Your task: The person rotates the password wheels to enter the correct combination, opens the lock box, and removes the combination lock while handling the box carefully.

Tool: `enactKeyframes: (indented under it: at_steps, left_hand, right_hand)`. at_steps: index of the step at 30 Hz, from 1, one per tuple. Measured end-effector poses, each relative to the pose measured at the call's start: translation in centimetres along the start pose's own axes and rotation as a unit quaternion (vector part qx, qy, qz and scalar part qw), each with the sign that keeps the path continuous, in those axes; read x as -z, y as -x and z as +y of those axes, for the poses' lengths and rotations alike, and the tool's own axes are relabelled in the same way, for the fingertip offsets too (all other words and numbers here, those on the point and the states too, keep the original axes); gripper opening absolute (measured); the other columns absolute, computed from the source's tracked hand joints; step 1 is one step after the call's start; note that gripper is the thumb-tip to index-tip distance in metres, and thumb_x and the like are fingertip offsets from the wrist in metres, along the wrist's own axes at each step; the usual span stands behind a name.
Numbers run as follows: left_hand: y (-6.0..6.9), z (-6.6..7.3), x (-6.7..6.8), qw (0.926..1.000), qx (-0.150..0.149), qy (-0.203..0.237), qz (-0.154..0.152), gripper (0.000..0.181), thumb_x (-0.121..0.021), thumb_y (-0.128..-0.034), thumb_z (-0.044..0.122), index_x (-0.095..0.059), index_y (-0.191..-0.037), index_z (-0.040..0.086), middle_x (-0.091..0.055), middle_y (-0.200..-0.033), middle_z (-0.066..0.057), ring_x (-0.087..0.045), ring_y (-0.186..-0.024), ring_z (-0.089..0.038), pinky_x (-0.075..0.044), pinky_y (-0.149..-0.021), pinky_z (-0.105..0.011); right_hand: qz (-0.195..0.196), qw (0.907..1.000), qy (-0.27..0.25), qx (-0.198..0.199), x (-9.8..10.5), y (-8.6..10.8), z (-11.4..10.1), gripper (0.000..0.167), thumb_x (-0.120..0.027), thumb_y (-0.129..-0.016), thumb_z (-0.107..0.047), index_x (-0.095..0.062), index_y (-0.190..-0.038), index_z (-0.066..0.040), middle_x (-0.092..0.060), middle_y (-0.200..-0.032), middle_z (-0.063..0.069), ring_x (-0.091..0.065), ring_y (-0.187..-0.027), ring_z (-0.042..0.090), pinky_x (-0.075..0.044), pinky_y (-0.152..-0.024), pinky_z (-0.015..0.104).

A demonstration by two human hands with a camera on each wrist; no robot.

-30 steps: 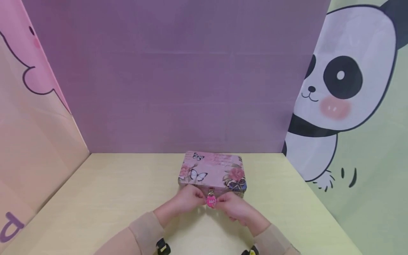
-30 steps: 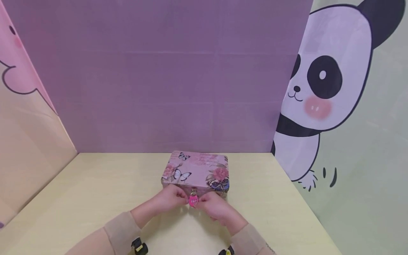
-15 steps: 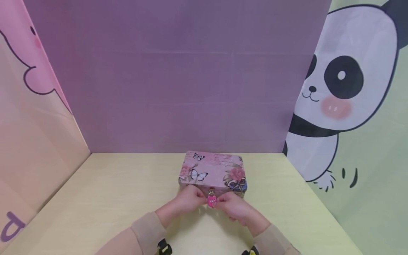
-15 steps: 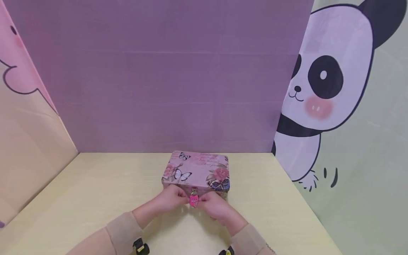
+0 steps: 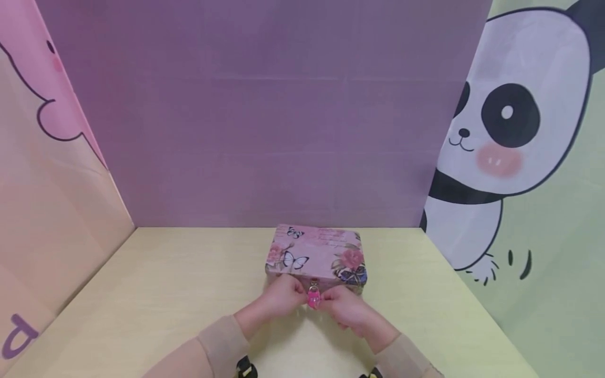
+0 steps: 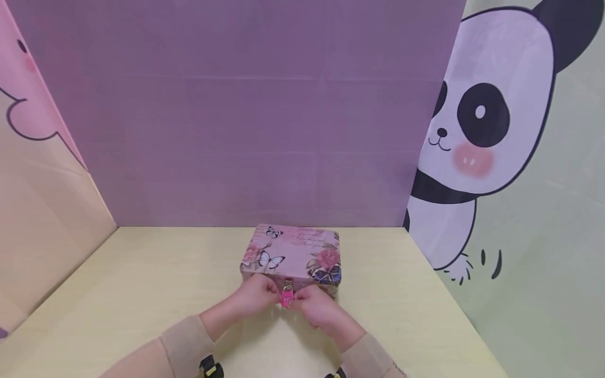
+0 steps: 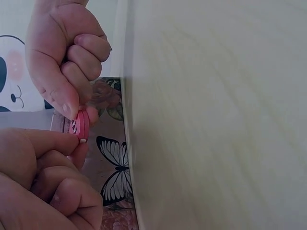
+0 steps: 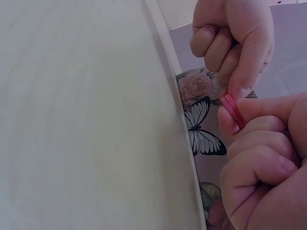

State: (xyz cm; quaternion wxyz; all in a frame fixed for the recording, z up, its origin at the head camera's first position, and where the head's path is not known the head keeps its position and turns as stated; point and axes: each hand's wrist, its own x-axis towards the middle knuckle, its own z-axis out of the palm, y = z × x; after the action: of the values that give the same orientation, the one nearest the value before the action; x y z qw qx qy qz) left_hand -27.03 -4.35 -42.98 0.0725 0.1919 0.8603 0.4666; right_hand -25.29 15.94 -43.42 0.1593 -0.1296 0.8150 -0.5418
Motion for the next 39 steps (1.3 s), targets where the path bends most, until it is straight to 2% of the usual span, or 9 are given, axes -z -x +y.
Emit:
enactKeyframes:
  at_steps: [6,12,14,21,25,28,32,37,39]
  left_hand:
    - [-0.06,-0.17,-0.27,0.9997,0.01,0.017,0.012,0.037,-0.071,-0.0864,0.008,-0.052,-0.055,0.012,-0.042,-0.047,0.01,-0.037,-0.044,-0.006,-0.029,-0.042,-0.021]
    - [-0.21,-0.42,-0.26,0.9986,0.026,0.043,0.019,0.027,-0.074,-0.0849,0.009,-0.062,-0.065,-0.007,-0.045,-0.049,0.009,-0.038,-0.046,-0.007,-0.032,-0.043,-0.021]
    - [-0.23,-0.52,-0.2,0.9985,0.025,0.045,0.018,0.027,-0.074,-0.0855,0.01,-0.064,-0.069,-0.009,-0.047,-0.051,0.008,-0.039,-0.047,-0.007,-0.032,-0.045,-0.022]
    - [-0.12,-0.7,0.03,0.997,0.037,0.066,0.015,0.024,-0.074,-0.0897,0.015,-0.069,-0.074,-0.002,-0.055,-0.061,0.002,-0.039,-0.049,-0.008,-0.034,-0.046,-0.022]
    - [-0.02,-0.39,0.15,0.9946,0.039,0.095,0.014,0.015,-0.071,-0.0938,0.016,-0.072,-0.09,0.002,-0.066,-0.075,-0.003,-0.037,-0.049,-0.009,-0.033,-0.045,-0.024]
    - [0.04,-0.3,0.15,0.9948,0.04,0.092,0.018,0.013,-0.072,-0.0932,0.018,-0.072,-0.091,0.005,-0.062,-0.068,0.0,-0.036,-0.047,-0.009,-0.032,-0.044,-0.024]
    - [0.14,-0.22,0.03,0.9946,0.052,0.086,0.027,0.021,-0.074,-0.0923,0.023,-0.071,-0.081,0.006,-0.046,-0.056,0.007,-0.034,-0.046,-0.008,-0.03,-0.043,-0.023]
    - [0.25,0.11,-0.1,0.994,0.058,0.084,0.038,0.027,-0.074,-0.0923,0.024,-0.069,-0.079,0.0,-0.043,-0.053,0.007,-0.034,-0.045,-0.007,-0.03,-0.042,-0.023]
    - [0.27,0.14,-0.16,0.994,0.059,0.083,0.04,0.027,-0.076,-0.0902,0.02,-0.068,-0.078,-0.003,-0.048,-0.055,0.004,-0.036,-0.047,-0.008,-0.032,-0.044,-0.023]
  right_hand:
    - [0.005,1.0,-0.003,-0.001,-0.22,0.05,0.01,0.021,-0.067,-0.096,-0.017,-0.074,-0.102,0.002,-0.037,-0.057,-0.008,-0.028,-0.044,0.006,-0.024,-0.04,0.021]
    - [0.006,0.9999,-0.008,0.001,-0.23,0.03,-0.09,0.021,-0.068,-0.096,-0.018,-0.073,-0.101,0.002,-0.037,-0.057,-0.008,-0.028,-0.044,0.006,-0.025,-0.041,0.021]
    - [0.008,0.9999,-0.008,0.0,-0.17,0.05,-0.05,0.021,-0.069,-0.096,-0.018,-0.073,-0.1,0.002,-0.037,-0.056,-0.008,-0.028,-0.044,0.006,-0.025,-0.041,0.021]
    - [0.011,0.9999,-0.008,-0.006,-0.06,0.0,0.24,0.022,-0.069,-0.096,-0.02,-0.075,-0.101,0.0,-0.037,-0.056,-0.008,-0.027,-0.043,0.006,-0.023,-0.04,0.021]
    - [0.015,0.9999,-0.001,-0.005,-0.14,-0.01,0.19,0.022,-0.069,-0.095,-0.021,-0.074,-0.099,0.001,-0.037,-0.055,-0.008,-0.027,-0.043,0.006,-0.023,-0.04,0.021]
    - [0.016,0.9998,-0.001,-0.007,-0.15,0.05,0.21,0.023,-0.069,-0.096,-0.021,-0.074,-0.099,0.001,-0.038,-0.055,-0.008,-0.027,-0.043,0.006,-0.023,-0.04,0.021]
    - [0.016,0.9998,-0.002,-0.009,-0.05,0.04,0.38,0.023,-0.068,-0.096,-0.022,-0.075,-0.099,0.001,-0.038,-0.056,-0.008,-0.028,-0.044,0.006,-0.025,-0.04,0.02]
    - [0.022,0.9997,0.006,-0.008,-0.01,-0.03,0.42,0.022,-0.068,-0.096,-0.021,-0.075,-0.099,0.0,-0.04,-0.058,-0.008,-0.029,-0.044,0.005,-0.026,-0.04,0.02]
    - [0.021,0.9997,0.007,-0.006,-0.01,-0.04,0.42,0.022,-0.068,-0.096,-0.021,-0.075,-0.1,0.0,-0.041,-0.058,-0.008,-0.029,-0.044,0.005,-0.026,-0.039,0.02]
